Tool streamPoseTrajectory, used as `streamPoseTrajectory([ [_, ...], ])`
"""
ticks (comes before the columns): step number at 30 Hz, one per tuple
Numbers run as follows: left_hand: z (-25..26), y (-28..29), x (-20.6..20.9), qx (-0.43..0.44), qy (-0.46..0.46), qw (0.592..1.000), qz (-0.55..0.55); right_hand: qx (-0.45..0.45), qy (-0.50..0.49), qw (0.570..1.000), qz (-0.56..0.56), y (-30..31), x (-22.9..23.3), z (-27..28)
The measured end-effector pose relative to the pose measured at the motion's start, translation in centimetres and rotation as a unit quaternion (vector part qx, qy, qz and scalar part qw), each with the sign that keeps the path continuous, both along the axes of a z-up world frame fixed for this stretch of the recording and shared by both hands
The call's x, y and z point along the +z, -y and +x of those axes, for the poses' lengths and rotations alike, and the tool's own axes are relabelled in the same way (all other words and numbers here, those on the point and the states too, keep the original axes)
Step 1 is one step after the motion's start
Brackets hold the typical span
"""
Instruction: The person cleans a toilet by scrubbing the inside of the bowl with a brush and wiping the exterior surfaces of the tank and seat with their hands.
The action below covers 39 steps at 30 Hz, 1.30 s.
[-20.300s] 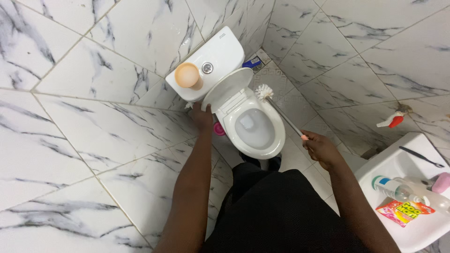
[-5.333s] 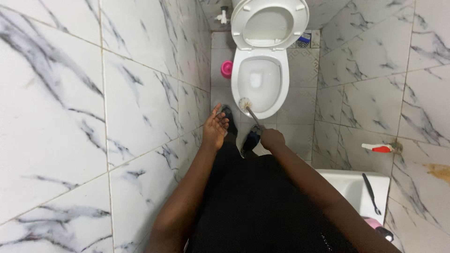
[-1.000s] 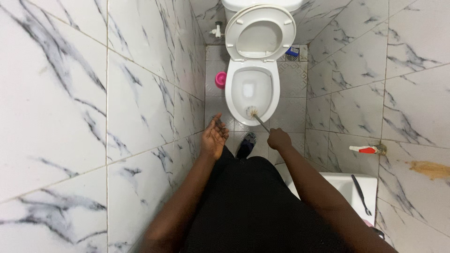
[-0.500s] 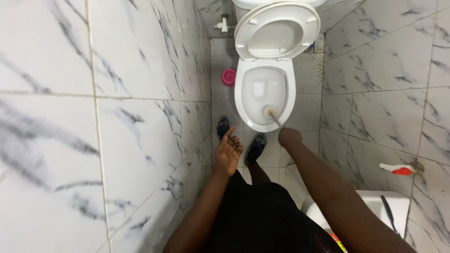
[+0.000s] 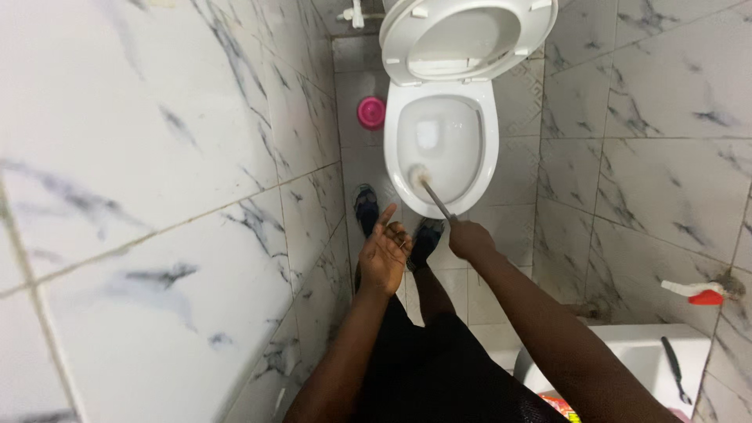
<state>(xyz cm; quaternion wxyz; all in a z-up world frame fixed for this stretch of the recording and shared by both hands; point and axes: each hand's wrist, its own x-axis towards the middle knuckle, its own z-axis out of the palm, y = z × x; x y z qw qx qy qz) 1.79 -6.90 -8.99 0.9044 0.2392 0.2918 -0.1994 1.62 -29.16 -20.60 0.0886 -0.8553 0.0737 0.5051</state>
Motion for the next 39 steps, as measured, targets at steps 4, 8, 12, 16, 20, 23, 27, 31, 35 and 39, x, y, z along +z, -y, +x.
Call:
streamPoseTrajectory([
  [4, 1.3, -0.3, -2.3, -0.001, -0.006, 1.000, -0.011, 0.065, -0.081, 0.994, -0.041, -0.2, 3.7, 1.5],
  [8, 0.9, -0.6, -3.4, 0.009, 0.019, 1.000, -0.021, 0.064, -0.089, 0.991, -0.080, 1.2, -2.8, 6.8],
  [12, 0.9, -1.0, -4.8, 0.030, 0.009, 0.998, -0.050, 0.031, 0.068, 0.997, 0.028, 2.7, -7.3, 6.6],
  [16, 1.5, -0.5, -6.7, 0.032, 0.038, 0.996, -0.070, -0.100, 0.140, 0.979, 0.109, 3.0, -4.0, 1.7],
  [20, 1.6, 0.0, -7.2, 0.019, 0.027, 0.996, -0.083, 0.031, -0.074, 0.997, -0.019, 5.9, -1.1, 1.0],
  [23, 1.7, 0.5, -6.9, 0.017, 0.017, 0.997, -0.070, 0.044, 0.022, 0.997, 0.058, 5.4, -3.4, 4.6],
  [27, 2.1, 0.7, -6.2, 0.027, 0.030, 0.996, -0.076, -0.465, 0.142, 0.851, 0.198, 1.8, -5.5, 9.9],
  [31, 2.2, 0.5, -6.1, 0.021, 0.074, 0.993, -0.090, -0.115, 0.072, 0.988, 0.071, -1.9, -2.9, 6.0],
  [35, 2.7, 0.0, -6.4, 0.030, 0.037, 0.994, -0.095, 0.101, -0.104, 0.988, -0.046, 0.0, 2.7, 1.7],
  [39, 2.8, 0.3, -6.6, 0.047, 0.029, 0.994, -0.092, 0.078, -0.090, 0.993, -0.026, 2.0, 0.2, 3.9],
])
